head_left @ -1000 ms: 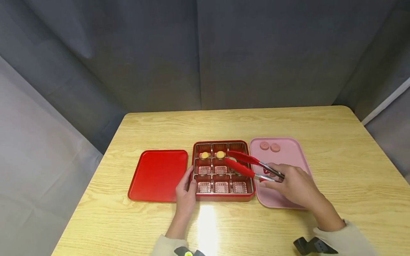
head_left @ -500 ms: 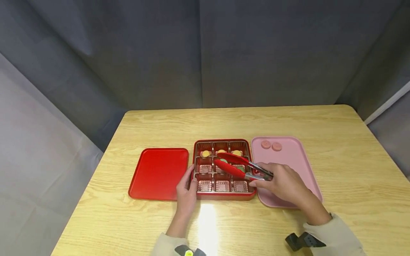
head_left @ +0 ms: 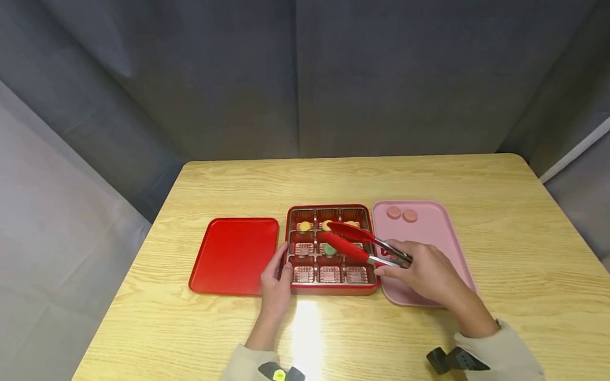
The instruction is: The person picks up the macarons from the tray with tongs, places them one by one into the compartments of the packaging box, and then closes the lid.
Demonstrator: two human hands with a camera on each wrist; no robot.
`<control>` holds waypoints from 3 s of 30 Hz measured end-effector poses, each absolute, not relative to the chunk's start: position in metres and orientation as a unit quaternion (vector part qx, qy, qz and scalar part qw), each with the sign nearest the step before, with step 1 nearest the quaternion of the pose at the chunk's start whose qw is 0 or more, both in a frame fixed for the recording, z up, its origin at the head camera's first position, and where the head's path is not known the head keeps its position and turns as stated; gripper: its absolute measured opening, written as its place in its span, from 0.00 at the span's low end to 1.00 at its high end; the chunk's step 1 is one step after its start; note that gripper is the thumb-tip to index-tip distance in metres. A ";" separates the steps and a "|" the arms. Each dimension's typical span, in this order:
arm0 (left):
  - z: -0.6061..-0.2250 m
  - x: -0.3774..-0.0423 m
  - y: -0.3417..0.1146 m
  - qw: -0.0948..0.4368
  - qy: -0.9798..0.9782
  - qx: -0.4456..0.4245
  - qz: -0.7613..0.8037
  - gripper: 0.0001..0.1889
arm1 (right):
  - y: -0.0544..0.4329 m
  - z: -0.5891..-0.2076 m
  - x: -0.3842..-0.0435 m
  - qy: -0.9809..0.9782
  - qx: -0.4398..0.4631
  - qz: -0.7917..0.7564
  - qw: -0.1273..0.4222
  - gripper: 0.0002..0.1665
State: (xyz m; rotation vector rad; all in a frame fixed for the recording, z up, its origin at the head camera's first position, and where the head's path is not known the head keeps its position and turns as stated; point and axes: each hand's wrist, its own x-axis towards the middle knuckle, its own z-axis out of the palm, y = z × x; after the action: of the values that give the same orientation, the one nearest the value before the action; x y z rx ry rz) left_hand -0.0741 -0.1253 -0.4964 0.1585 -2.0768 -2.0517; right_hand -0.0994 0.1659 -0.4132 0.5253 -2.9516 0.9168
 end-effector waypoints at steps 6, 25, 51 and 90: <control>-0.497 -0.074 -0.125 0.116 -0.714 0.054 -0.689 0.25 | 0.175 -0.411 -0.098 -0.943 0.170 0.287 0.017 0.32; -0.497 -0.074 -0.126 0.116 -0.716 0.054 -0.687 0.25 | 0.214 -0.401 -0.087 -0.959 0.123 0.256 0.009 0.44; -0.497 -0.074 -0.126 0.104 -0.707 0.058 -0.697 0.25 | 0.254 -0.419 -0.060 -0.971 0.048 0.217 -0.091 0.56; -0.501 -0.074 -0.127 0.118 -0.722 0.052 -0.679 0.25 | 0.256 -0.432 -0.061 -0.973 0.064 0.213 -0.057 0.55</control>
State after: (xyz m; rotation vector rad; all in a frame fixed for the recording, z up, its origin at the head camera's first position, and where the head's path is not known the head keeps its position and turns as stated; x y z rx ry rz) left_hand -0.0742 -0.1271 -0.5009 0.1527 -2.1131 -1.9878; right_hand -0.0609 0.2564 -0.4321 0.2091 -3.1732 0.6938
